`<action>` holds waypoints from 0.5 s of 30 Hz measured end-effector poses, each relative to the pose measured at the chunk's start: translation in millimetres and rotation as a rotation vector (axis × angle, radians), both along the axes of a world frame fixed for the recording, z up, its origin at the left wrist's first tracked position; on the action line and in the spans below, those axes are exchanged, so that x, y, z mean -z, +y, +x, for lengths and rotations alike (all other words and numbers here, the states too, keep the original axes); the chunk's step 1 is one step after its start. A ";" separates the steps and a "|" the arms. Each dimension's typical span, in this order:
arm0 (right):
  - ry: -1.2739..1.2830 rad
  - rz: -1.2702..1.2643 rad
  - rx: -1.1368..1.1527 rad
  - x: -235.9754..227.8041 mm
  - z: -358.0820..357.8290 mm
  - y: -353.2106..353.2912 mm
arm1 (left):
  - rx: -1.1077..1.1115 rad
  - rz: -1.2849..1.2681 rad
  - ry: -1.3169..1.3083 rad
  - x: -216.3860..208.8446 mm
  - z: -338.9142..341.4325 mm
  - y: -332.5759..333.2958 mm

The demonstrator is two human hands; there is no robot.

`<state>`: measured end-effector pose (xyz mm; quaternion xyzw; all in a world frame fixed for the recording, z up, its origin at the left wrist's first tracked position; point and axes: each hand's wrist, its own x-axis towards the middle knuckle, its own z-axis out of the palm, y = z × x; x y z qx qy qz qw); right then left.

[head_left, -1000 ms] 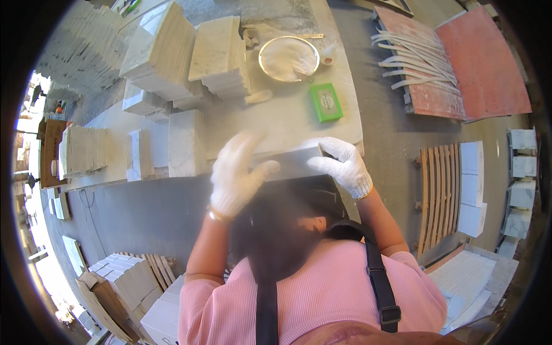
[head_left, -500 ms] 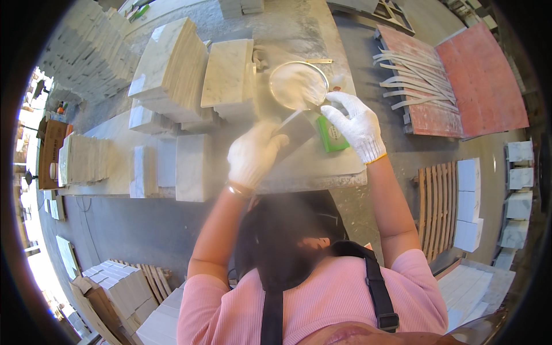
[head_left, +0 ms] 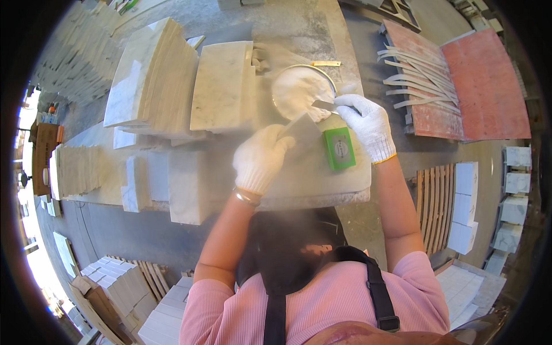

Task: The person applies a white powder to the edges of rectangular stone tiles using a small metal tool, then rubs the edges with a green abrasive block. The person repeats this process on multiple tiles, handling them one at a time and placing finished pieces aside.

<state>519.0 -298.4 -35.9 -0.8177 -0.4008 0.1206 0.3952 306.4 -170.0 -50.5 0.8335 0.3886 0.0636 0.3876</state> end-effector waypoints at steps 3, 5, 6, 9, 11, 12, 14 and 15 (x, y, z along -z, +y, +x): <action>0.212 -0.017 0.055 3.5 9.8 1.0 | 0.003 -0.007 0.007 0.6 2.2 1.2; 0.275 -0.034 0.054 7.7 14.5 2.1 | -0.001 -0.017 0.015 2.7 4.4 2.4; 0.272 -0.044 0.050 10.3 15.9 3.2 | -0.004 -0.021 0.017 4.1 5.2 2.7; 0.300 -0.042 0.020 16.6 18.5 6.9 | -0.007 0.002 -0.005 9.4 6.8 3.0; 0.359 -0.048 0.015 17.5 18.7 8.2 | -0.003 0.008 -0.015 12.8 8.0 2.9; 0.410 -0.021 0.000 17.0 18.4 8.4 | -0.001 0.007 -0.012 14.1 8.4 2.9; 0.517 0.002 0.005 13.5 17.6 7.6 | 0.010 0.009 -0.001 15.5 9.1 3.9; 0.553 0.009 0.017 10.9 17.0 6.7 | 0.016 0.007 0.008 15.7 9.4 4.5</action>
